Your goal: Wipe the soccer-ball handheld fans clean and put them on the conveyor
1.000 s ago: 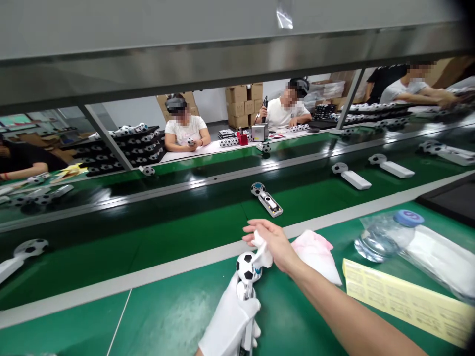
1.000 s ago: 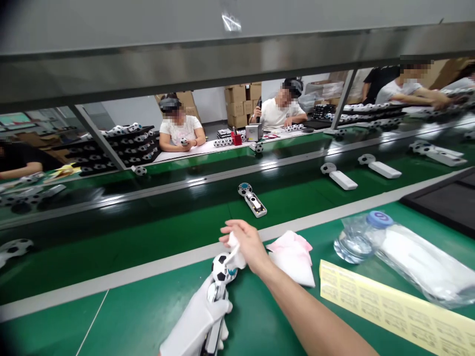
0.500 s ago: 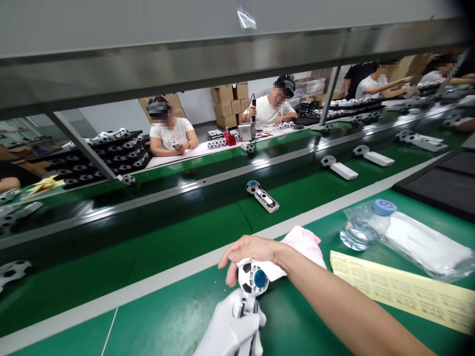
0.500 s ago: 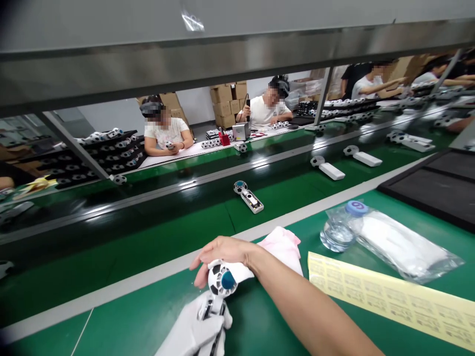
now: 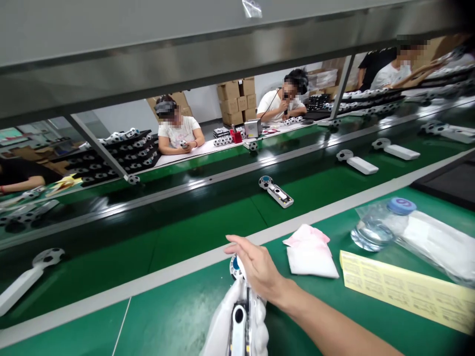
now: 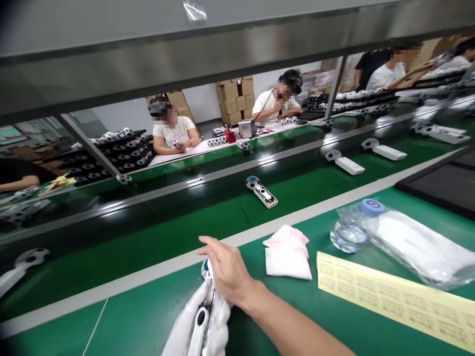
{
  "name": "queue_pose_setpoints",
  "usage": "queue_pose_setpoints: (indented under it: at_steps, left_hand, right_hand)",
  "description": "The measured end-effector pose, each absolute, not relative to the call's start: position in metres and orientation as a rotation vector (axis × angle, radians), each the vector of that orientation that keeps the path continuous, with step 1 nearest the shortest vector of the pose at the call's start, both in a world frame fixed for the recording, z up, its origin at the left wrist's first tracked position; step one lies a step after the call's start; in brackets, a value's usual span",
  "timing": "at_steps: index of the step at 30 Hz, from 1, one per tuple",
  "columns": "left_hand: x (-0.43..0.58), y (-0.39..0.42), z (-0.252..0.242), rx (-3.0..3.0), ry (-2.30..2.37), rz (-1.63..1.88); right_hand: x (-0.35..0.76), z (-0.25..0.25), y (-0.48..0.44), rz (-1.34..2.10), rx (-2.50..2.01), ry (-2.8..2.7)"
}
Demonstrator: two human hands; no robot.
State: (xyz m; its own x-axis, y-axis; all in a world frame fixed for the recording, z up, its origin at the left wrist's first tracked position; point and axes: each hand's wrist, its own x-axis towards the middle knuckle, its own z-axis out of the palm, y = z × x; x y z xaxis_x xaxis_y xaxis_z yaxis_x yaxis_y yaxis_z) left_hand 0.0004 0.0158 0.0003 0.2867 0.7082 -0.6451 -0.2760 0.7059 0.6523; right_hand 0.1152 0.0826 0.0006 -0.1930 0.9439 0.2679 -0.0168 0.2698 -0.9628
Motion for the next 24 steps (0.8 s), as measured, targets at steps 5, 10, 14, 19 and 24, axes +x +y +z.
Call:
queue_pose_setpoints:
  at_steps: [5,10,14,19,24]
  left_hand:
    - [-0.001,0.017,0.005,0.437,1.090,0.653]
    - [-0.010,0.021,0.002,0.403,0.981,0.580]
    - [-0.009,0.021,0.001,0.457,0.963,0.743]
    - [0.000,0.025,-0.001,0.752,1.298,0.901]
    - [-0.003,0.031,-0.022,0.986,1.491,0.937]
  right_hand:
    - [0.117,-0.024,0.110,1.423,-1.038,-1.063]
    - [0.124,-0.051,0.111,1.220,-1.181,-1.087]
    - [0.131,-0.054,0.101,1.068,-1.213,-1.290]
    - [0.137,-0.051,0.082,0.962,-1.094,-1.672]
    - [0.150,-0.061,0.056,0.728,-1.095,-2.145]
